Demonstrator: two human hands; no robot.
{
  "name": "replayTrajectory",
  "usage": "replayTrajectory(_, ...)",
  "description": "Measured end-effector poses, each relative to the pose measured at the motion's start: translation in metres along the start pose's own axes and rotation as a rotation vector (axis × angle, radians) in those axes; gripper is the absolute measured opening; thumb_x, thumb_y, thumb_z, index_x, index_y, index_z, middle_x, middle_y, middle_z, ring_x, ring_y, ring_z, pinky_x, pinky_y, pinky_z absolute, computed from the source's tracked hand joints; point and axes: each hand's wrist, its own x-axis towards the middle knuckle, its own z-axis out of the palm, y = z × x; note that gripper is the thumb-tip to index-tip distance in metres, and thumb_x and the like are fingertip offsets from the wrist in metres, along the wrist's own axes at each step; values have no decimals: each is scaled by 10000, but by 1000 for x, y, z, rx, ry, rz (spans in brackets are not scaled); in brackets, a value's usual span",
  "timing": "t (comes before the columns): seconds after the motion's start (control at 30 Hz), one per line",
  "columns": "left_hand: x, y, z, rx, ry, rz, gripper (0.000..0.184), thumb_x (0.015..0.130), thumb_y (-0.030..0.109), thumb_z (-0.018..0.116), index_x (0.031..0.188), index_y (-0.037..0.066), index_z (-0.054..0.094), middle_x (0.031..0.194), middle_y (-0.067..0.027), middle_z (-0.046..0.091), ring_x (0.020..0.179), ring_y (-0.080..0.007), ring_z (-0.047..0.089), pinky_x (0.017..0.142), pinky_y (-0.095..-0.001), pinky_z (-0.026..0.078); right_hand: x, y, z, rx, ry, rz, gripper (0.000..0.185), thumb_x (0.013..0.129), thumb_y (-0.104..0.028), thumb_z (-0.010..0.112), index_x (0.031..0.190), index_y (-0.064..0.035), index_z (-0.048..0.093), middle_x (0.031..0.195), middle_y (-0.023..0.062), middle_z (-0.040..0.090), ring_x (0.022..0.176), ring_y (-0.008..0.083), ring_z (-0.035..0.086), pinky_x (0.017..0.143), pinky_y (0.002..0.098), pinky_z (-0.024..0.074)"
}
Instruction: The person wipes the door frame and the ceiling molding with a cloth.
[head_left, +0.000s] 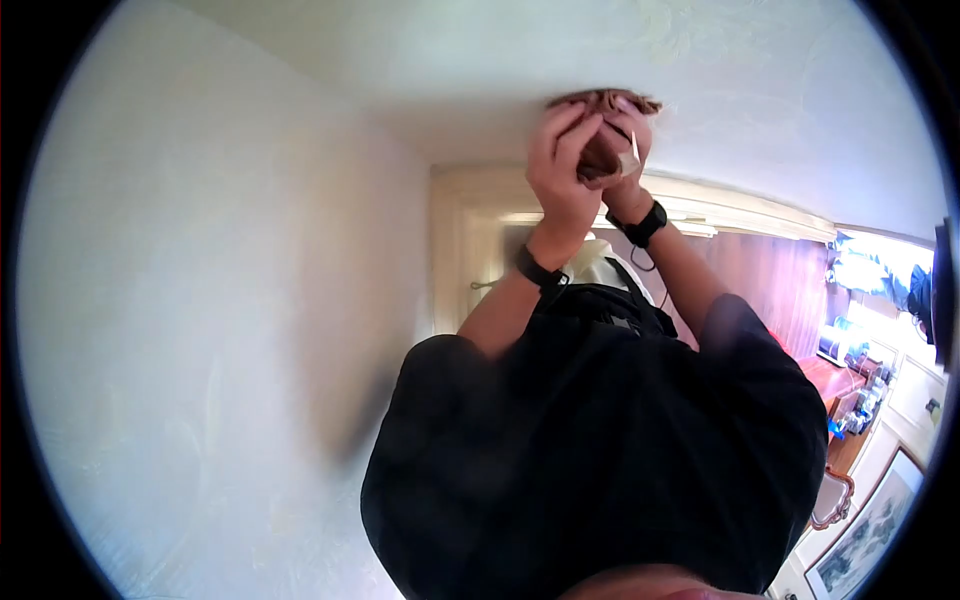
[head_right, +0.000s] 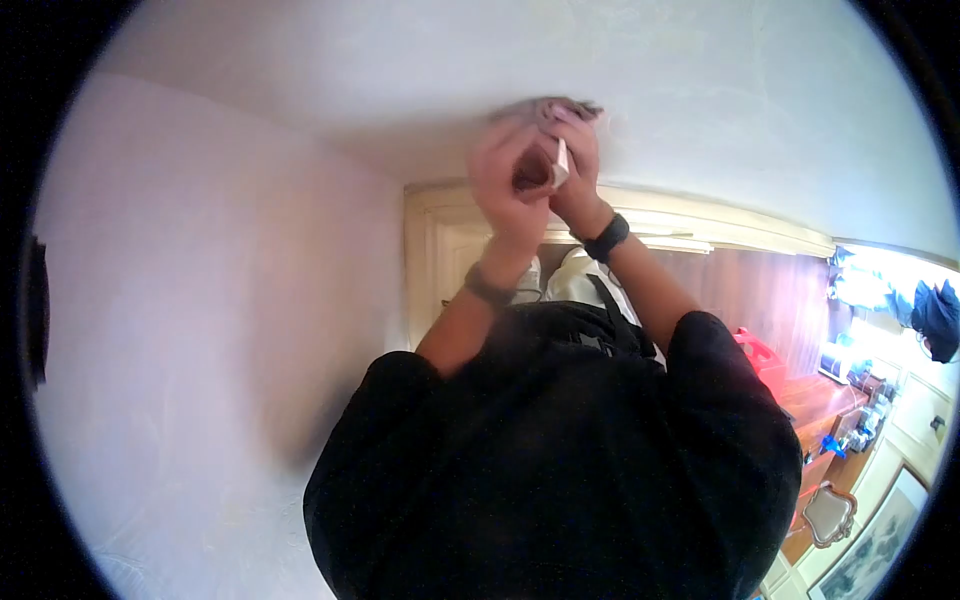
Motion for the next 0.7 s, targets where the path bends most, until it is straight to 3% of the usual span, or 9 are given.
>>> replayTrajectory(0.1,26,4,-16,12,80,45,354,765,86,680,1113,37,633,1163,-150,590,1066,-299,565,883,-379,462,32,-7,14,54,-32,-43,191,835,-31,582,1018,7,619,1159,165,599,1150,358,542,994,506,381)
replayTrajectory(0.2,42,6,-35,5,163,-22,281,856,71,583,1128,6,613,1195,-139,571,1102,-270,557,895,-347,459,60,-28,37,15,-54,-146,274,763,-39,588,1033,-8,622,1111,129,626,1130,353,579,966,520,398)
replayTrajectory(0.3,38,-20,-41,-34,267,24,343,814,44,632,1153,20,589,1191,-148,573,1083,-309,552,923,-389,449,73,-42,46,4,-151,-205,292,781,-84,593,1067,-49,636,1076,100,640,1126,321,578,889,457,443)
replayTrajectory(0.43,17,-47,-42,82,303,-48,341,813,27,556,1152,23,589,1165,-113,587,1064,-271,559,856,-348,455,50,-35,58,-56,-282,-238,263,787,-62,625,1046,-48,667,1163,71,618,1143,264,575,981,434,422)
replayTrajectory(0.53,-7,-66,-44,52,299,-240,307,834,0,646,1113,-5,519,1158,-93,533,1031,-194,545,914,-339,459,29,-32,66,-61,-380,-216,290,772,-66,631,1059,-51,667,1189,63,614,1140,254,571,996,437,430)
replayTrajectory(0.7,-35,-81,-35,-116,264,-494,337,830,-2,621,1149,20,515,1209,-92,527,1059,-202,539,929,-343,465,-1,-19,66,-5,-504,-93,312,786,-84,656,1098,-71,667,1221,66,599,1155,246,558,1026,441,418)
